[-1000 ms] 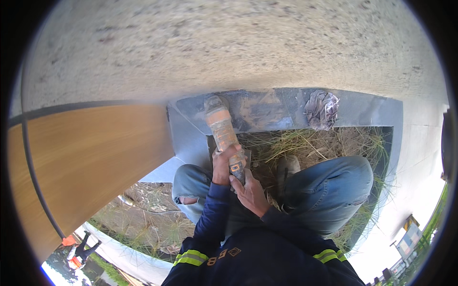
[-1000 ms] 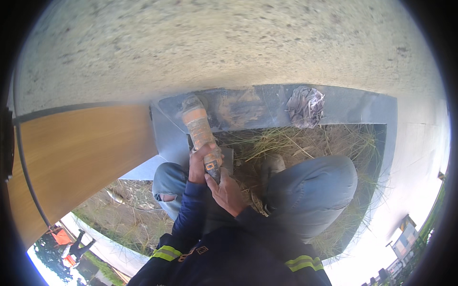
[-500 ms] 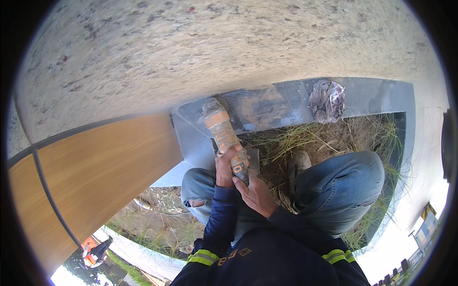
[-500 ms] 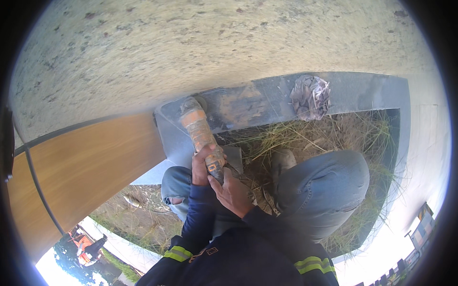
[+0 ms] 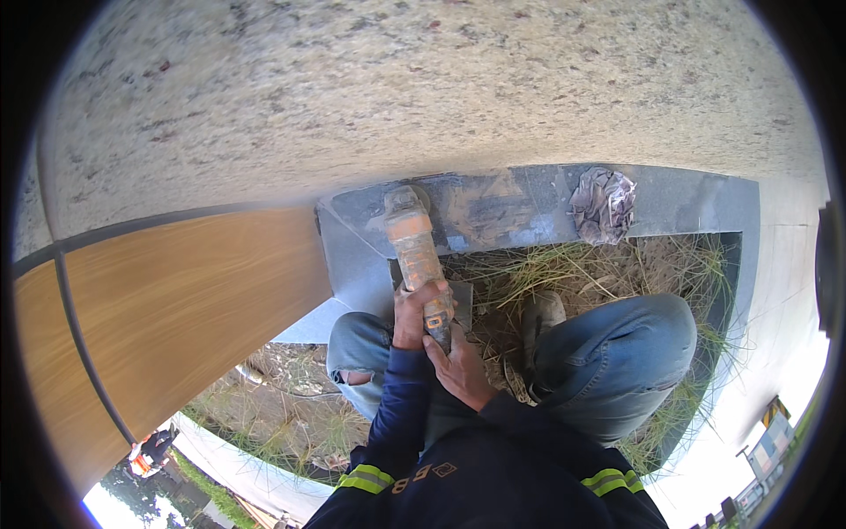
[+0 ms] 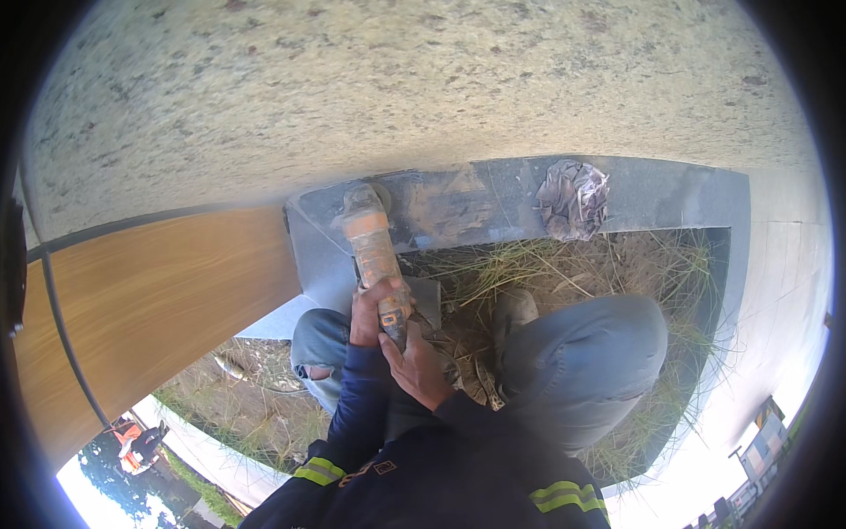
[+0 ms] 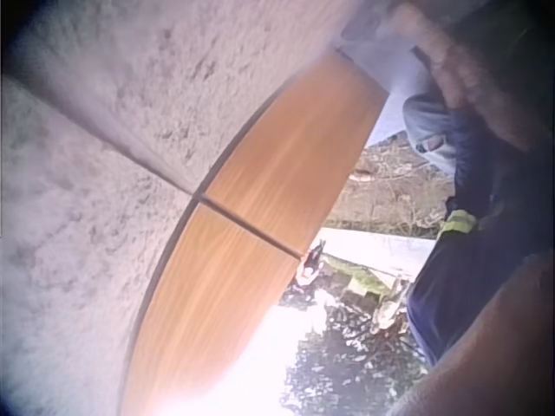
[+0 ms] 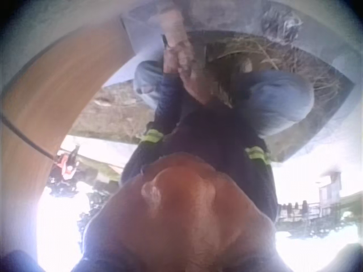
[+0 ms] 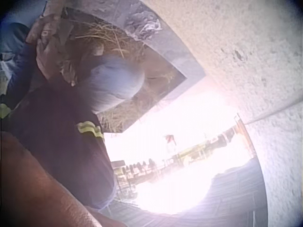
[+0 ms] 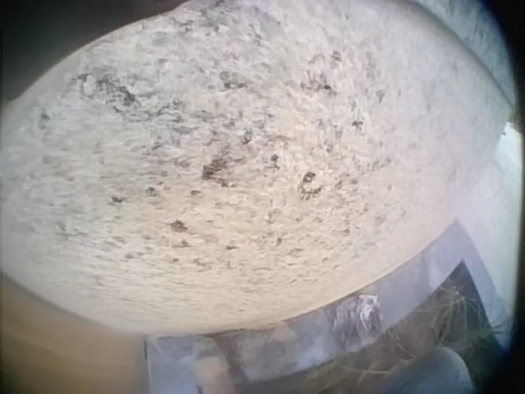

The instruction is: The person kneels and uses a handheld power grinder to smooth or remove material from the base of a wall. The tool is held with both hands and moved along the wall's lower edge continuously.

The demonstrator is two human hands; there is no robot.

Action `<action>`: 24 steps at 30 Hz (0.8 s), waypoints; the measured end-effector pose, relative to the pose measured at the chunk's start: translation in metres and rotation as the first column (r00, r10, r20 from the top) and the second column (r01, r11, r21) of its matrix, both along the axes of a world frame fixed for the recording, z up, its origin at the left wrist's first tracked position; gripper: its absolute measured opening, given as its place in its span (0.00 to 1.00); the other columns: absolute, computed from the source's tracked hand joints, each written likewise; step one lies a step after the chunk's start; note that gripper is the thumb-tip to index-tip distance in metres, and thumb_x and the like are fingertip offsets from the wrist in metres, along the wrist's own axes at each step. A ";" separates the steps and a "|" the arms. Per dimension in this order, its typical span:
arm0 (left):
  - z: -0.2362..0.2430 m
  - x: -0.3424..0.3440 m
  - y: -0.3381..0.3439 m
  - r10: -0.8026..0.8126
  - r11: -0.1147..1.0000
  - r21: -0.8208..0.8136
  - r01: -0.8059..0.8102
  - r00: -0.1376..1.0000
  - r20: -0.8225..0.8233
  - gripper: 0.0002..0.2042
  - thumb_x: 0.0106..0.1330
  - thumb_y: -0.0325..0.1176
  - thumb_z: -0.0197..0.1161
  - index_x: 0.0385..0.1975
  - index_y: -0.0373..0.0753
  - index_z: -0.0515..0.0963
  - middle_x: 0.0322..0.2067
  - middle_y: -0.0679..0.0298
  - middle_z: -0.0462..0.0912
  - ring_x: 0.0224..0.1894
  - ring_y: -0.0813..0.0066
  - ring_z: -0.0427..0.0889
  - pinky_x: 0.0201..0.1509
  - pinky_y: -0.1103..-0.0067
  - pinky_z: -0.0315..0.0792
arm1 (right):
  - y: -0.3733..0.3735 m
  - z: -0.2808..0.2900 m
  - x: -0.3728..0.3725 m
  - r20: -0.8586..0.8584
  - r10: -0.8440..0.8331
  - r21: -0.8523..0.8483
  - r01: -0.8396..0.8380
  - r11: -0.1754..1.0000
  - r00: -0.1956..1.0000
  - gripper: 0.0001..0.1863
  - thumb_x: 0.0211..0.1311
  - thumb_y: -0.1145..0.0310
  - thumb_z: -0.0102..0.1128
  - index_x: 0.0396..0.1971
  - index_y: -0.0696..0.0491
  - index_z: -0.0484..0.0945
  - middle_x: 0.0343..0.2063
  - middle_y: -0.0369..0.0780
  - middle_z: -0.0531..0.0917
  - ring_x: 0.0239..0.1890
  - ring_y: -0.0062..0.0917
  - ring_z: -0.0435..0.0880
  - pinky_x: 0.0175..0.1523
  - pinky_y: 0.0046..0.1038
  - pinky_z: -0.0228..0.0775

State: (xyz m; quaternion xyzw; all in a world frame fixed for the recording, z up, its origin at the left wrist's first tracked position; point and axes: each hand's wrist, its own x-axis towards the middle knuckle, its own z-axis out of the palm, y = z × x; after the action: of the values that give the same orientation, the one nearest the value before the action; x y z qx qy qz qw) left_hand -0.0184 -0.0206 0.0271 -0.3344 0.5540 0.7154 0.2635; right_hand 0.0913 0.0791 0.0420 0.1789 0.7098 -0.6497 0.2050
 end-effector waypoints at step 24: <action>0.002 -0.003 0.001 -0.053 0.999 0.005 0.053 0.999 -0.006 0.20 0.59 0.37 0.72 0.47 0.30 0.79 0.31 0.54 0.85 0.27 0.62 0.87 0.30 0.70 0.83 | -0.007 0.003 0.002 -0.057 -0.110 -0.025 0.109 0.994 0.992 0.23 0.76 0.57 0.62 0.53 0.62 0.69 0.31 0.59 0.84 0.34 0.60 0.85 0.36 0.52 0.75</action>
State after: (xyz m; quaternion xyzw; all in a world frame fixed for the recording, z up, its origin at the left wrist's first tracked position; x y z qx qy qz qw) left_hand -0.0213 -0.0197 0.0287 -0.3169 0.5615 0.7107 0.2816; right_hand 0.0930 0.0723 0.0450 0.1963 0.6974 -0.6727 0.1504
